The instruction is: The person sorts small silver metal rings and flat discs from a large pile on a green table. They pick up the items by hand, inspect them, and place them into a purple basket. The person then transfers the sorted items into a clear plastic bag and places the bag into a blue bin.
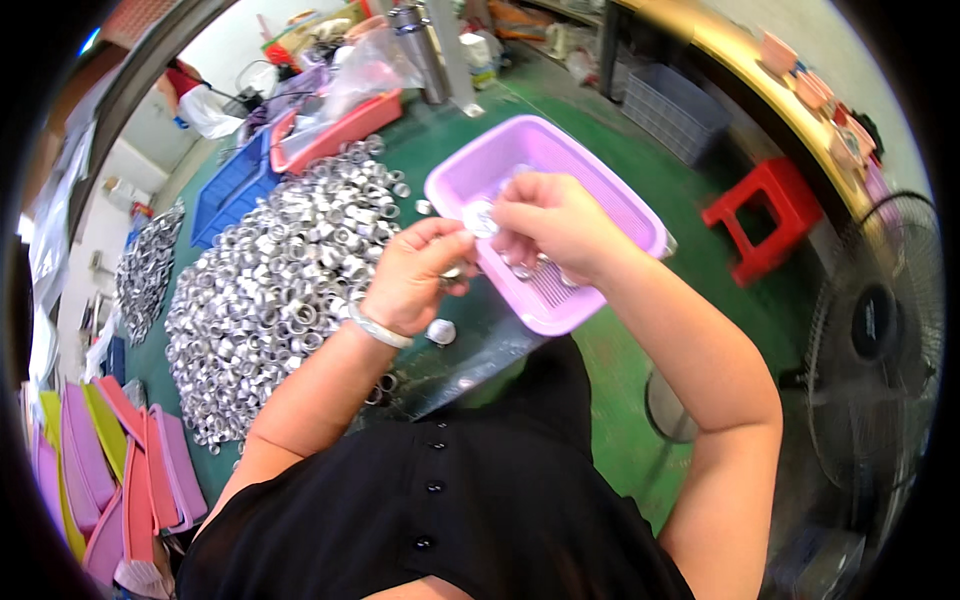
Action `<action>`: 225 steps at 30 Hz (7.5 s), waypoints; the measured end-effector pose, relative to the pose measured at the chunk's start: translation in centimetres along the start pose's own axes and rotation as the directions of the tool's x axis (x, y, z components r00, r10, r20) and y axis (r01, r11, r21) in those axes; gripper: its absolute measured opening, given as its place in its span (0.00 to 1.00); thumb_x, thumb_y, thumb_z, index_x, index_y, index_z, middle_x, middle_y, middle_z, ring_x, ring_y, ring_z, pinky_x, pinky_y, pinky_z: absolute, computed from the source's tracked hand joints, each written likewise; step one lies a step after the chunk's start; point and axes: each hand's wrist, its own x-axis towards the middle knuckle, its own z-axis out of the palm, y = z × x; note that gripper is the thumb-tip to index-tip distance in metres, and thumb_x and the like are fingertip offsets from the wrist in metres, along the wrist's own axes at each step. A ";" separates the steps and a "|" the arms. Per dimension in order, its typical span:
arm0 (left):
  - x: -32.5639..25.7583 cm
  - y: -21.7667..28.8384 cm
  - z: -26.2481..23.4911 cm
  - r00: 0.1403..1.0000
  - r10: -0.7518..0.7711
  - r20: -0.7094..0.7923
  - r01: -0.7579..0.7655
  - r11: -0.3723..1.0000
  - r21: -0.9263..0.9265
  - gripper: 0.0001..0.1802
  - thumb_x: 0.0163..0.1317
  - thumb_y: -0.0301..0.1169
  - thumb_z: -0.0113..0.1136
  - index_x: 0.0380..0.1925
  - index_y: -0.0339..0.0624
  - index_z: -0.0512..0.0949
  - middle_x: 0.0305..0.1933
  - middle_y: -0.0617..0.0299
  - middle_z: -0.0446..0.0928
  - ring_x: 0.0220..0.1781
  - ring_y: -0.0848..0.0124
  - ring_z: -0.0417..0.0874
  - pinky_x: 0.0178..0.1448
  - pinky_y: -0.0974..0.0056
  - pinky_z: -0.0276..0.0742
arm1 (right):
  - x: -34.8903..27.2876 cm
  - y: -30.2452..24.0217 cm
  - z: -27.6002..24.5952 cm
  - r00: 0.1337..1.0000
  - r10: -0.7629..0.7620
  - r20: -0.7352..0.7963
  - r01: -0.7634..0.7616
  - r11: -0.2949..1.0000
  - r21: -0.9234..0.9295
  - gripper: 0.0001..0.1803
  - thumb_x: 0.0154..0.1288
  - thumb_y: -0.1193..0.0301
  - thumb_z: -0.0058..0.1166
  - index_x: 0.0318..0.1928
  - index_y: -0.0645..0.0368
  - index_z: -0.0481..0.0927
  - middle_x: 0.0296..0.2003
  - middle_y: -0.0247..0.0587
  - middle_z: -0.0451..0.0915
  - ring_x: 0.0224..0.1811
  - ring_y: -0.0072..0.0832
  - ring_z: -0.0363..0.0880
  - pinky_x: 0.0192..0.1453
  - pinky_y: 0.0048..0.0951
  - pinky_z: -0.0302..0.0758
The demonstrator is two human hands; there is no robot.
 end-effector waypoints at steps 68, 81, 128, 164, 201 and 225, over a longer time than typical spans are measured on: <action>-0.5 -1.4 -5.2 0.964 -0.263 0.050 0.263 0.896 -0.358 0.07 0.59 0.27 0.47 0.37 0.39 0.70 0.29 0.62 0.72 0.28 0.74 0.74 0.26 0.72 0.66 | 12.1 4.6 -5.5 0.921 0.184 0.344 0.297 0.241 -0.924 0.11 0.49 0.74 0.47 0.35 0.60 0.79 0.29 0.42 0.79 0.31 0.33 0.76 0.39 0.30 0.72; -0.8 -1.3 -5.7 0.960 -0.273 0.065 0.278 0.897 -0.344 0.07 0.59 0.27 0.46 0.36 0.39 0.71 0.29 0.62 0.72 0.27 0.74 0.73 0.26 0.72 0.67 | 11.6 4.4 -4.0 0.978 0.024 0.208 0.209 -0.178 -0.962 0.10 0.44 0.69 0.53 0.27 0.62 0.79 0.28 0.48 0.78 0.33 0.41 0.77 0.36 0.38 0.74; -4.6 -0.6 -2.4 0.984 -0.166 0.065 0.176 0.962 -0.211 0.05 0.56 0.31 0.54 0.31 0.44 0.72 0.26 0.65 0.73 0.26 0.75 0.72 0.25 0.73 0.64 | -2.5 1.3 3.5 0.990 0.132 0.054 -0.136 0.987 0.085 0.06 0.57 0.71 0.51 0.29 0.61 0.73 0.19 0.34 0.75 0.15 0.17 0.71 0.16 0.14 0.64; -0.6 -1.7 -5.2 0.952 -0.292 0.095 0.305 0.859 -0.412 0.08 0.60 0.30 0.46 0.37 0.39 0.70 0.28 0.63 0.70 0.27 0.75 0.71 0.25 0.73 0.66 | 9.0 3.1 -7.7 0.975 0.064 0.212 0.187 0.272 -0.944 0.10 0.47 0.75 0.52 0.34 0.63 0.76 0.28 0.41 0.75 0.28 0.29 0.75 0.33 0.28 0.72; -0.2 -0.7 -3.4 0.942 -0.325 0.085 0.336 0.905 -0.260 0.11 0.58 0.32 0.51 0.39 0.41 0.71 0.30 0.68 0.71 0.29 0.78 0.71 0.32 0.73 0.68 | 7.0 -0.3 -3.8 0.961 0.269 0.060 -0.162 0.729 -0.665 0.12 0.44 0.77 0.58 0.19 0.59 0.65 0.15 0.35 0.70 0.16 0.21 0.68 0.18 0.22 0.63; -1.6 -0.5 -1.8 0.989 -0.125 0.075 0.139 0.965 -0.222 0.06 0.56 0.34 0.55 0.32 0.47 0.73 0.27 0.70 0.72 0.27 0.79 0.72 0.27 0.74 0.67 | -0.7 0.3 1.6 0.989 0.122 0.079 -0.126 0.990 0.055 0.04 0.57 0.75 0.49 0.29 0.63 0.71 0.19 0.37 0.74 0.16 0.18 0.70 0.19 0.17 0.68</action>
